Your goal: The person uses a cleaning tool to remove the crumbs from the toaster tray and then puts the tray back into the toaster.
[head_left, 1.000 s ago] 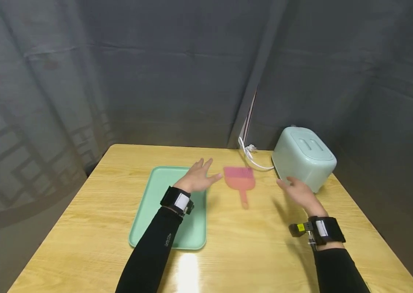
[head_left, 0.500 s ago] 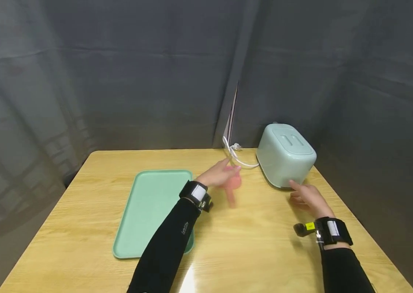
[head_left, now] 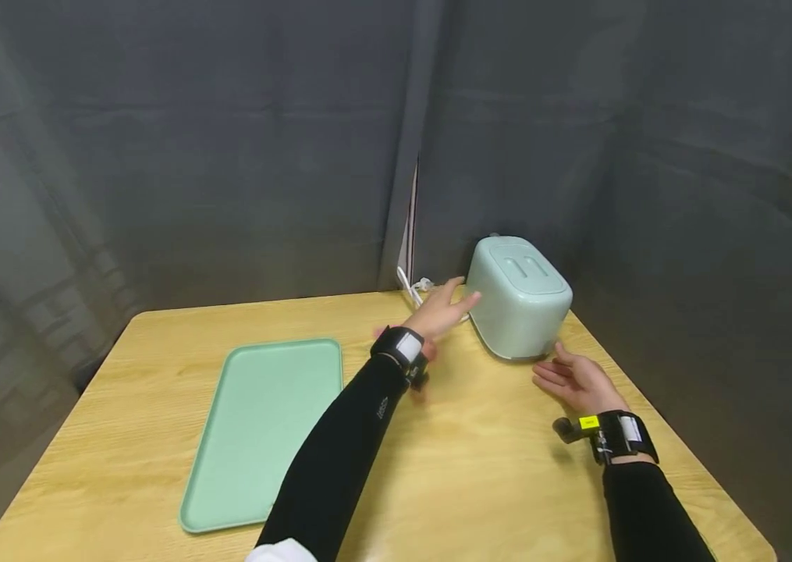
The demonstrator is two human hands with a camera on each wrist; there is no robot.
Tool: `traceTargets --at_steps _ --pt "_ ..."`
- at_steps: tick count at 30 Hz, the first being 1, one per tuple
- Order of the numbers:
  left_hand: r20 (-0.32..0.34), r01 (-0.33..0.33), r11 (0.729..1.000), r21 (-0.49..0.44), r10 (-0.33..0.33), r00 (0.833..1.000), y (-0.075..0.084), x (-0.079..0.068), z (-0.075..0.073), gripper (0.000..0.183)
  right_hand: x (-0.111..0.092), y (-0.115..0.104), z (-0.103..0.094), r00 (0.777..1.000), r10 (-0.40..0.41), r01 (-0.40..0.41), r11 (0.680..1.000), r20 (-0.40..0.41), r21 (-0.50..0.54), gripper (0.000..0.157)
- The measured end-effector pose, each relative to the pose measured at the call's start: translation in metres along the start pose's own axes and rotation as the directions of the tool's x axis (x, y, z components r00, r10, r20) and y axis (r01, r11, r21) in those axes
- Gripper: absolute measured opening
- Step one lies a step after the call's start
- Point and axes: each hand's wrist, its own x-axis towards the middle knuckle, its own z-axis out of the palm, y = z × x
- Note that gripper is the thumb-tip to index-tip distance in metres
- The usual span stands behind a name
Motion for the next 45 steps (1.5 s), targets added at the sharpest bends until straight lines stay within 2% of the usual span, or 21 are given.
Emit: traceTargets --at_steps 4,7,13,19,21,24,27,32,38,45 --pt "0.04 -0.059 0.995 0.077 0.056 0.998 0.009 0.009 0.01 0.073 0.004 0.006 -0.002 0.999 -0.003 0.003 1.0 0.042 -0.016 0.037" --pt "0.042 -0.081 0.986 0.143 0.076 0.996 0.012 0.01 0.009 0.07 0.011 0.01 0.007 0.995 -0.004 0.01 0.998 0.098 -0.064 0.035" --pt "0.053 -0.08 0.968 0.238 0.069 0.996 0.014 0.006 0.001 0.067 0.023 0.019 0.023 0.981 0.015 -0.001 0.997 0.192 -0.074 0.043" --pt "0.052 -0.108 0.935 0.338 0.097 0.994 0.005 0.004 -0.008 0.067 0.038 0.024 0.035 0.965 0.033 -0.024 0.999 0.261 -0.04 0.057" --pt "0.035 -0.106 0.925 0.364 0.1 0.994 0.002 0.004 -0.01 0.067 0.042 0.024 0.038 0.957 0.037 -0.029 0.999 0.287 -0.031 0.059" --pt "0.012 -0.099 0.918 0.383 0.102 0.995 0.001 0.004 -0.012 0.066 0.046 0.022 0.04 0.95 0.045 -0.04 0.999 0.31 -0.023 0.052" --pt "-0.001 -0.094 0.914 0.394 0.103 0.995 0.004 0.007 -0.007 0.065 0.046 0.019 0.035 0.942 0.055 -0.053 0.998 0.331 -0.015 0.039" --pt "0.022 -0.1 0.899 0.426 0.101 0.995 0.013 0.016 0.011 0.065 0.04 0.019 0.017 0.947 0.062 -0.07 0.997 0.315 0.016 0.016" --pt "0.053 -0.107 0.891 0.442 0.093 0.994 0.028 0.026 0.03 0.064 0.032 0.013 -0.005 0.943 0.084 -0.115 0.99 0.321 0.078 0.021" --pt "0.036 -0.062 0.888 0.457 0.05 0.998 0.032 0.026 0.031 0.063 0.034 0.008 -0.005 0.942 0.13 -0.16 0.984 0.31 0.073 0.023"
